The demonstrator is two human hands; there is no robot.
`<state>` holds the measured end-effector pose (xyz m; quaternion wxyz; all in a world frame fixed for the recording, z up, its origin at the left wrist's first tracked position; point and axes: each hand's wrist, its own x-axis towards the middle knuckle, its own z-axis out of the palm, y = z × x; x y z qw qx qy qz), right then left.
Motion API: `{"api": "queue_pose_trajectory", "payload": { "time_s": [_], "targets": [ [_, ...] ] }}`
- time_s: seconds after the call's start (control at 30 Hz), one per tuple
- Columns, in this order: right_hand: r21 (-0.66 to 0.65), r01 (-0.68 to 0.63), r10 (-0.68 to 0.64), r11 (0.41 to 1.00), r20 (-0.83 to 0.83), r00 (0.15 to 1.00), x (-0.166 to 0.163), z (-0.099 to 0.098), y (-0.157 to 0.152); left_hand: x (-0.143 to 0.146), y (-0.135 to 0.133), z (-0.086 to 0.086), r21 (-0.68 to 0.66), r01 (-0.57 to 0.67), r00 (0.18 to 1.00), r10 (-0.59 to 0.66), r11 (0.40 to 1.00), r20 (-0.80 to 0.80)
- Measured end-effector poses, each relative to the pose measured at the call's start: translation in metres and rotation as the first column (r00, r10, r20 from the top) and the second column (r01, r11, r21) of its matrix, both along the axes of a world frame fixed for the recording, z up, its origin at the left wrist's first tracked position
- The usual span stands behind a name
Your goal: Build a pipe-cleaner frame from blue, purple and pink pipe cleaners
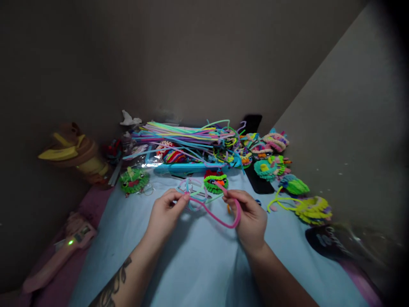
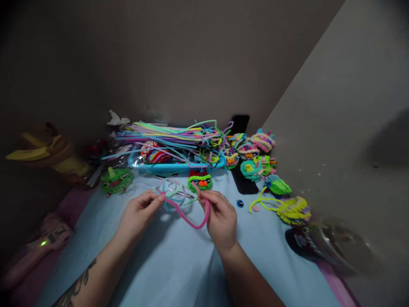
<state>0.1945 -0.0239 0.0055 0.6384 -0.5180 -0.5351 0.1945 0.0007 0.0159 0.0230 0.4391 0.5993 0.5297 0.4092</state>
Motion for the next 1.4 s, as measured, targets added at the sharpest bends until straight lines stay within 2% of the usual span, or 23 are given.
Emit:
{"api": "queue_pose_trajectory", "payload": {
  "time_s": [0.1,0.2,0.27,0.4,0.5,0.6,0.63,0.8,0.9,1.0,1.07,1.13,1.23,1.3,1.4],
  "targets": [
    [0.032,-0.135,0.135,0.99,0.003,0.991,-0.008,0.004,-0.008,0.0,-0.001,0.0,0.119,-0.023,0.997,0.031,0.993,-0.067],
    [-0.024,-0.216,0.215,0.976,-0.013,0.976,-0.013,0.006,-0.01,0.002,-0.003,0.001,0.182,0.014,0.995,0.004,0.983,-0.098],
    [-0.114,-0.213,0.204,0.971,-0.086,0.975,-0.015,0.005,-0.009,0.004,-0.004,0.002,0.221,0.045,0.993,-0.02,0.974,-0.112],
    [-0.306,-0.247,0.119,0.919,-0.381,0.917,-0.018,0.004,-0.001,0.003,-0.004,-0.001,0.328,0.153,0.981,-0.104,0.932,-0.162],
    [-0.397,-0.329,0.078,0.857,-0.531,0.844,-0.021,0.004,0.004,0.002,-0.004,-0.006,0.409,0.232,0.961,-0.142,0.882,-0.237],
    [-0.48,-0.401,0.065,0.781,-0.575,0.815,-0.024,0.003,0.006,0.001,-0.005,-0.009,0.459,0.27,0.945,-0.141,0.846,-0.295],
    [-0.477,-0.401,0.062,0.782,-0.58,0.812,-0.025,0.003,0.006,0.002,-0.005,-0.01,0.465,0.268,0.944,-0.136,0.844,-0.299],
    [-0.342,-0.315,0.033,0.885,-0.629,0.777,-0.03,-0.003,0.007,0.007,-0.005,-0.01,0.432,0.158,0.971,-0.059,0.888,-0.232],
    [-0.314,-0.288,0.014,0.904,-0.653,0.757,-0.034,-0.005,0.007,0.012,-0.006,-0.01,0.398,0.094,0.984,-0.025,0.912,-0.176],
    [-0.306,-0.289,0.037,0.907,-0.626,0.779,-0.035,-0.006,0.008,0.014,-0.008,-0.013,0.411,0.092,0.986,-0.025,0.907,-0.164],
    [-0.319,-0.342,0.083,0.884,-0.612,0.786,-0.035,-0.007,0.008,0.014,-0.01,-0.015,0.44,0.111,0.984,-0.035,0.891,-0.177],
    [-0.375,-0.407,0.108,0.833,-0.612,0.783,-0.034,-0.008,0.008,0.013,-0.01,-0.017,0.467,0.126,0.98,-0.035,0.875,-0.198],
    [-0.454,-0.476,0.074,0.753,-0.661,0.747,-0.033,-0.009,0.008,0.012,-0.009,-0.019,0.489,0.12,0.976,-0.01,0.864,-0.22],
    [-0.463,-0.525,0.064,0.714,-0.704,0.708,-0.034,-0.009,0.007,0.012,-0.008,-0.019,0.491,0.112,0.975,0.0,0.864,-0.222],
    [-0.456,-0.552,0.075,0.698,-0.72,0.69,-0.036,-0.007,0.005,0.013,-0.008,-0.02,0.474,0.086,0.981,0.009,0.876,-0.195]
  ]
}}
